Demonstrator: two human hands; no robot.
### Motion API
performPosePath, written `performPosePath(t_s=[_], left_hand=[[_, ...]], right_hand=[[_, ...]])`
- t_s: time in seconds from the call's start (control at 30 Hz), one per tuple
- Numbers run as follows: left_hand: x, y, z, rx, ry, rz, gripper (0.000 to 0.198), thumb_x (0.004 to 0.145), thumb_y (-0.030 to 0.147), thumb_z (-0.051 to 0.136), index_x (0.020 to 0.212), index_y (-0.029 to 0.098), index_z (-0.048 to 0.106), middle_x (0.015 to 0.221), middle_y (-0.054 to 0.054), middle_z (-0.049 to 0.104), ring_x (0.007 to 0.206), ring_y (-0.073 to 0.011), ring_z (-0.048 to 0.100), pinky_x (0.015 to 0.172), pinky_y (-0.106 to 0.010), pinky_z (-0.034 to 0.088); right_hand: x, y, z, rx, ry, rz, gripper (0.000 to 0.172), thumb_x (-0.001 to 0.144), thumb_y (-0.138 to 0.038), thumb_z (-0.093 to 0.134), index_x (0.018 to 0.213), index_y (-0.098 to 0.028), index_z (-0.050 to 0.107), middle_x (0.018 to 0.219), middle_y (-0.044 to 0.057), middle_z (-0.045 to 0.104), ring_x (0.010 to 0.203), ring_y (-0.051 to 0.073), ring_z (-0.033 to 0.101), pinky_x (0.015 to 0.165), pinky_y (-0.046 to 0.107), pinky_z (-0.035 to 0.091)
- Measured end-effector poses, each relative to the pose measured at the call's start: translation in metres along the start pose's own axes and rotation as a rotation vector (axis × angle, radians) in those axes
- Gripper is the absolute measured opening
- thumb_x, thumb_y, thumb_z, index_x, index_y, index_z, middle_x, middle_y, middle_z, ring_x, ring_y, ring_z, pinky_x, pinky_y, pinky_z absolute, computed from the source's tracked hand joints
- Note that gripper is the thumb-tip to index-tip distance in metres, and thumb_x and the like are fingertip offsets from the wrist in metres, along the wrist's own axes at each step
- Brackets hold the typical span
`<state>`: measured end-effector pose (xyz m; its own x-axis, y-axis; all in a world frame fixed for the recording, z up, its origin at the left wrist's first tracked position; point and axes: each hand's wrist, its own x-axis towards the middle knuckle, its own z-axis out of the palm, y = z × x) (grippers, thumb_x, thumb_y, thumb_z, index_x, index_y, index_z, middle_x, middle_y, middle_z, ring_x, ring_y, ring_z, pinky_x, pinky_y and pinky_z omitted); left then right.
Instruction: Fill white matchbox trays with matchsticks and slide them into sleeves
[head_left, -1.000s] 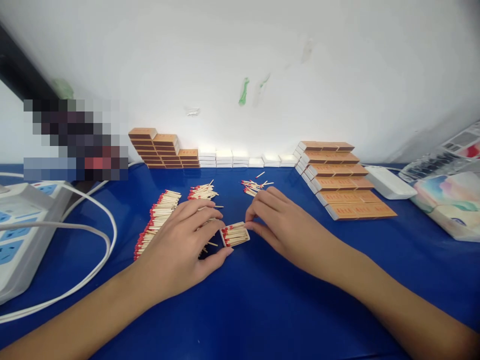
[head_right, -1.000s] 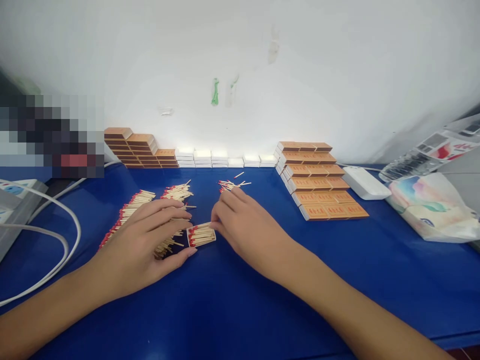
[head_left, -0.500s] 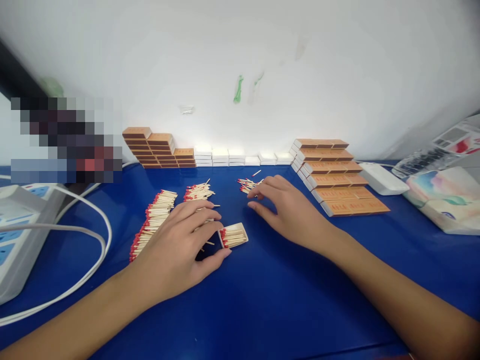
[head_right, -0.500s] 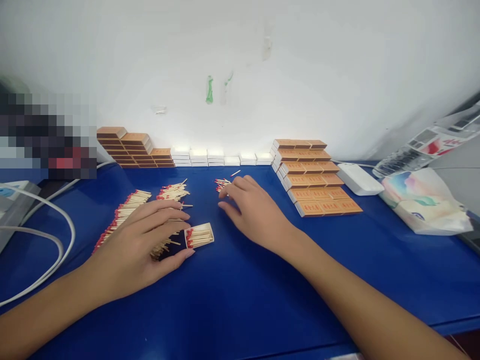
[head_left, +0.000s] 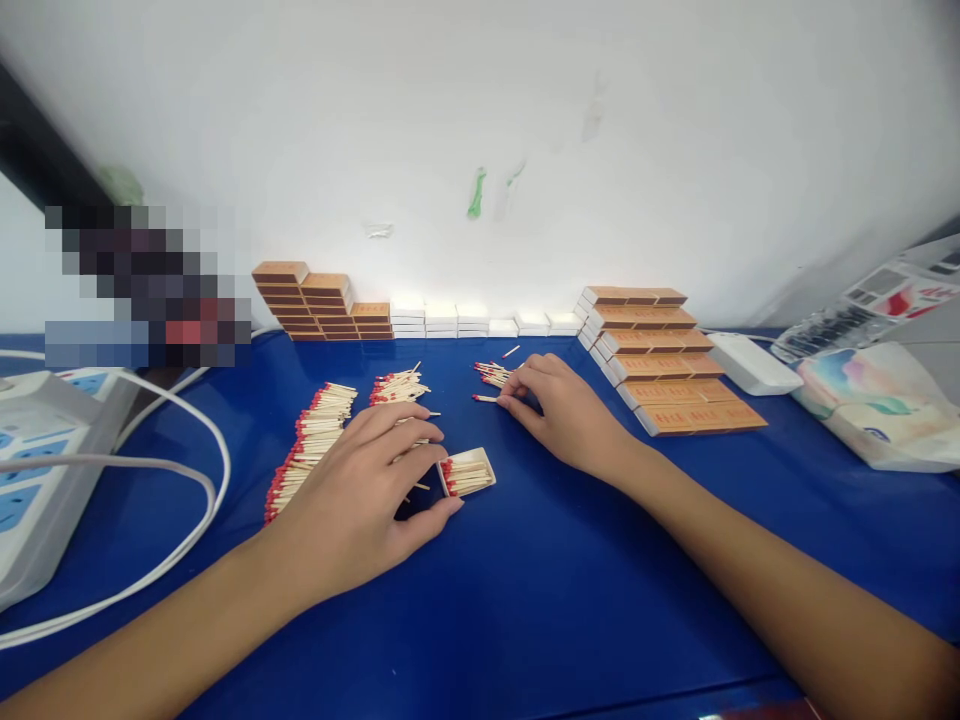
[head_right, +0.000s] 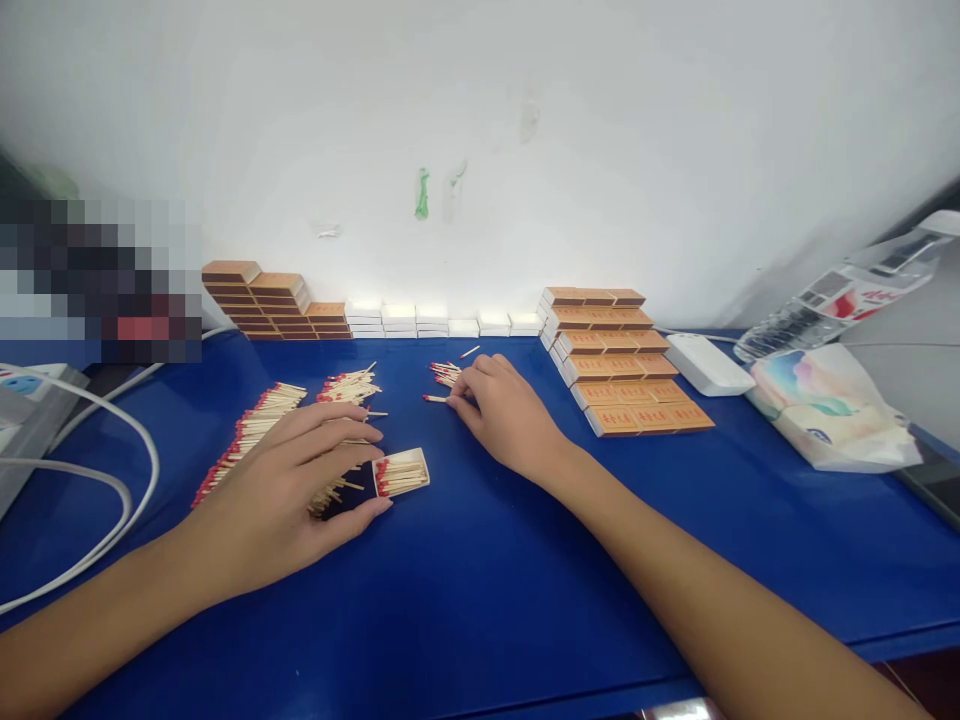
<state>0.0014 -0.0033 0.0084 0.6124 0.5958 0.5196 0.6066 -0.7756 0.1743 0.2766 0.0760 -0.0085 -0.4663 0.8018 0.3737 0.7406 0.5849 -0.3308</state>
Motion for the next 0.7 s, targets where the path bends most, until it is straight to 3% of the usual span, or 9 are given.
performPosePath(t_s=[0.17,0.33,0.5,0.7], left_hand=[[0.0,-0.002,0.001,0.017,-0.001,-0.013,0.018,0.098,0.033,0.072,0.107,0.018,0.072,0.115,-0.01,0.076,0.126,-0.0319,0.064,0.11,-0.055,0.055],[0.0,-0.003,0.001,0.052,-0.004,-0.04,0.021,0.098,0.034,0.071,0.11,0.017,0.073,0.117,-0.011,0.077,0.127,-0.0325,0.063,0.111,-0.055,0.055],[0.0,-0.003,0.001,0.051,-0.004,-0.041,0.024,0.098,0.035,0.072,0.115,0.017,0.073,0.117,-0.011,0.077,0.127,-0.0326,0.064,0.11,-0.055,0.055],[0.001,-0.003,0.0,0.016,-0.019,-0.026,0.021,0.098,0.034,0.072,0.11,0.018,0.073,0.115,-0.01,0.077,0.127,-0.0327,0.064,0.111,-0.055,0.055]], right_hand=[[-0.004,-0.003,-0.013,0.016,-0.098,-0.038,0.015,0.105,-0.024,0.057,0.093,-0.022,0.064,0.1,0.009,0.065,0.097,0.027,0.055,0.089,0.043,0.048],[-0.012,-0.027,-0.028,0.055,-0.119,-0.124,0.012,0.108,-0.022,0.054,0.1,-0.022,0.063,0.107,0.009,0.066,0.104,0.026,0.057,0.093,0.043,0.05],[-0.017,-0.053,-0.026,0.017,-0.16,-0.238,0.012,0.106,-0.018,0.056,0.098,-0.022,0.063,0.103,0.009,0.067,0.101,0.026,0.059,0.092,0.044,0.052],[-0.017,-0.056,-0.021,0.054,-0.17,-0.249,0.007,0.104,-0.02,0.063,0.097,-0.022,0.063,0.101,0.007,0.066,0.098,0.025,0.06,0.088,0.04,0.054]])
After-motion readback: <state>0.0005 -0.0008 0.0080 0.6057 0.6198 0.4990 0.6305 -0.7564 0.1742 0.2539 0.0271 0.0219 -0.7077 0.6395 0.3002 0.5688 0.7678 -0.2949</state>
